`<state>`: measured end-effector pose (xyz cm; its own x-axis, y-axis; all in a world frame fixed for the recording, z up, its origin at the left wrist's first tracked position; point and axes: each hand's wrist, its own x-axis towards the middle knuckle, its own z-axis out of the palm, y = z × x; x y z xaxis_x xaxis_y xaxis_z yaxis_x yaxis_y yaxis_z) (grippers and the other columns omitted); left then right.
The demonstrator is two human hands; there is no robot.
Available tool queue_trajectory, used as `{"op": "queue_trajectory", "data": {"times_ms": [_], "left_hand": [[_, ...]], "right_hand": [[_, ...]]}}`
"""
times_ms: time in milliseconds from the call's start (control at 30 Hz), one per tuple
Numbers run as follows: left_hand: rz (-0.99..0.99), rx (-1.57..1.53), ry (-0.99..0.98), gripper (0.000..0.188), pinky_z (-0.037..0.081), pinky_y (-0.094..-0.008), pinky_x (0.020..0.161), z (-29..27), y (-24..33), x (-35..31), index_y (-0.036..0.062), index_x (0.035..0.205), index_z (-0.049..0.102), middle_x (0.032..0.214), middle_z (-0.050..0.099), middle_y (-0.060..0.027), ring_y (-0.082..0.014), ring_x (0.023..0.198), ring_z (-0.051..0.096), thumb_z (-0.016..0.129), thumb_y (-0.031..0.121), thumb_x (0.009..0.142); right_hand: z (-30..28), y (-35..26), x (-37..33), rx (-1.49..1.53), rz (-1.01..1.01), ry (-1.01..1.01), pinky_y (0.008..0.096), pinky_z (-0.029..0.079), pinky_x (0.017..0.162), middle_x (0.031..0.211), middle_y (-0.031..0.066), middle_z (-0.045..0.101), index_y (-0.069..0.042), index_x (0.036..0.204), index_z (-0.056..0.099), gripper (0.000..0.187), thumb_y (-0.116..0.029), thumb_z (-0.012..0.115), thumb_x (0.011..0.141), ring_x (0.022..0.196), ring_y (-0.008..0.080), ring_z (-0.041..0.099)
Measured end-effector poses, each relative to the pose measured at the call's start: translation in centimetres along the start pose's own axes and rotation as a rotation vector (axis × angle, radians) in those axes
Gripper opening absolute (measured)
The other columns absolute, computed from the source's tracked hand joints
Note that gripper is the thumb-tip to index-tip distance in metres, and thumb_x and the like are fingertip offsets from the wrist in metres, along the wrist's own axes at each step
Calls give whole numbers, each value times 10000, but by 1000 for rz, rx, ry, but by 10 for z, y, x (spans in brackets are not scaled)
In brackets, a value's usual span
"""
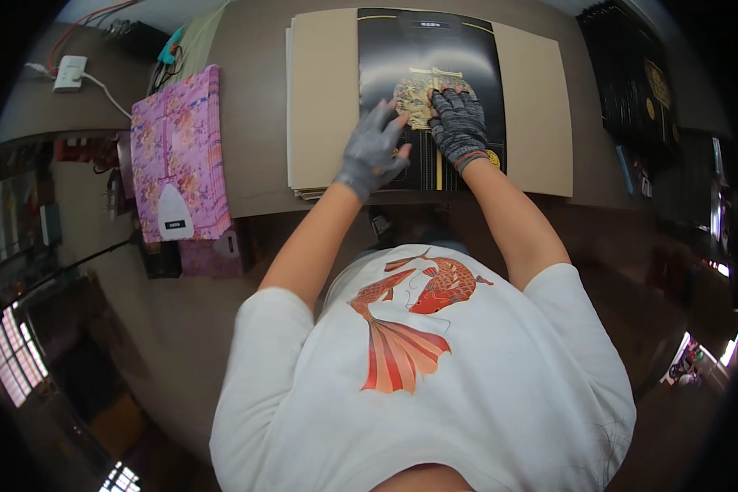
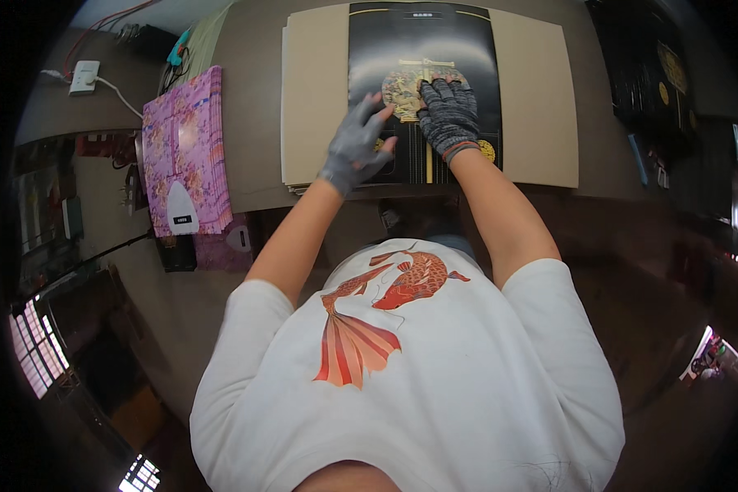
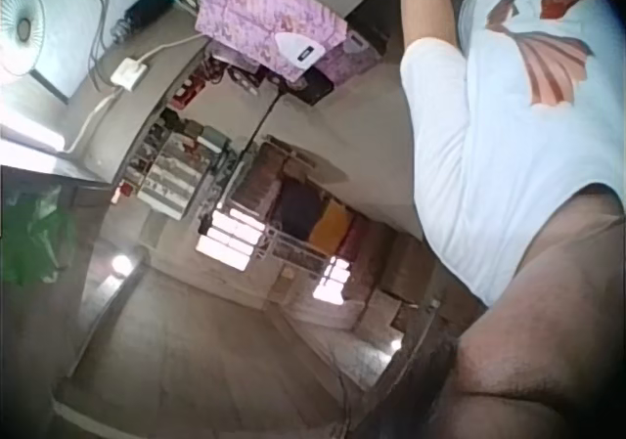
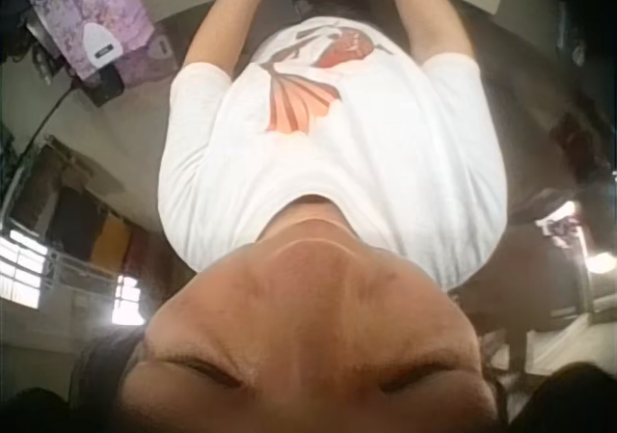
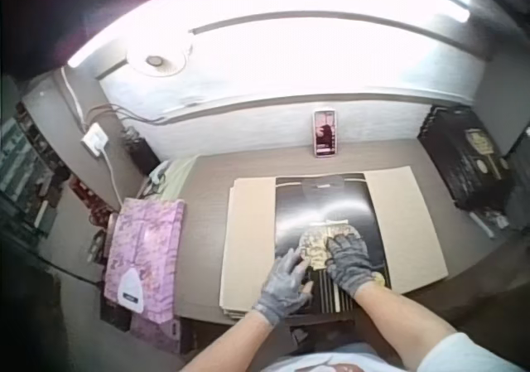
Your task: Manually folding and assembling decorative cardboard packaging boxes on a workstation.
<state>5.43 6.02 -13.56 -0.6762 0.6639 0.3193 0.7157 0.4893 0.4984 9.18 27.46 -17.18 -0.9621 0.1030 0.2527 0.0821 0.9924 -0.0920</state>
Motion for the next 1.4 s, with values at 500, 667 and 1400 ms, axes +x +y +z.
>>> {"op": "queue_trajectory", "data": {"times_ms": [500,667,1400], "left_hand": [[-250,407,-567,1121,-38,-767,1051,25,18,58,427,1550,178,1642,46,-175,-506,1467,-84,625,844,611],[-253,415,-578,1113,-10,-772,1046,29,12,58,431,1552,164,1635,7,-207,-531,1454,-102,622,837,623],[-263,346,-599,1081,46,-787,1032,19,18,60,419,1511,313,1631,23,-221,-539,1457,-48,659,808,563]], "right_hand": [[-12,-1,0,-51,97,-234,501,120,1199,1551,112,365,-126,1433,470,623,-378,570,872,1460,297,279],[-30,3,16,-23,44,-380,527,101,1195,1576,104,322,-146,1477,408,658,-433,540,899,1476,300,234],[14,145,153,-107,46,-76,620,171,1143,1563,147,338,-143,1470,417,657,-523,454,935,1468,351,248]]}}
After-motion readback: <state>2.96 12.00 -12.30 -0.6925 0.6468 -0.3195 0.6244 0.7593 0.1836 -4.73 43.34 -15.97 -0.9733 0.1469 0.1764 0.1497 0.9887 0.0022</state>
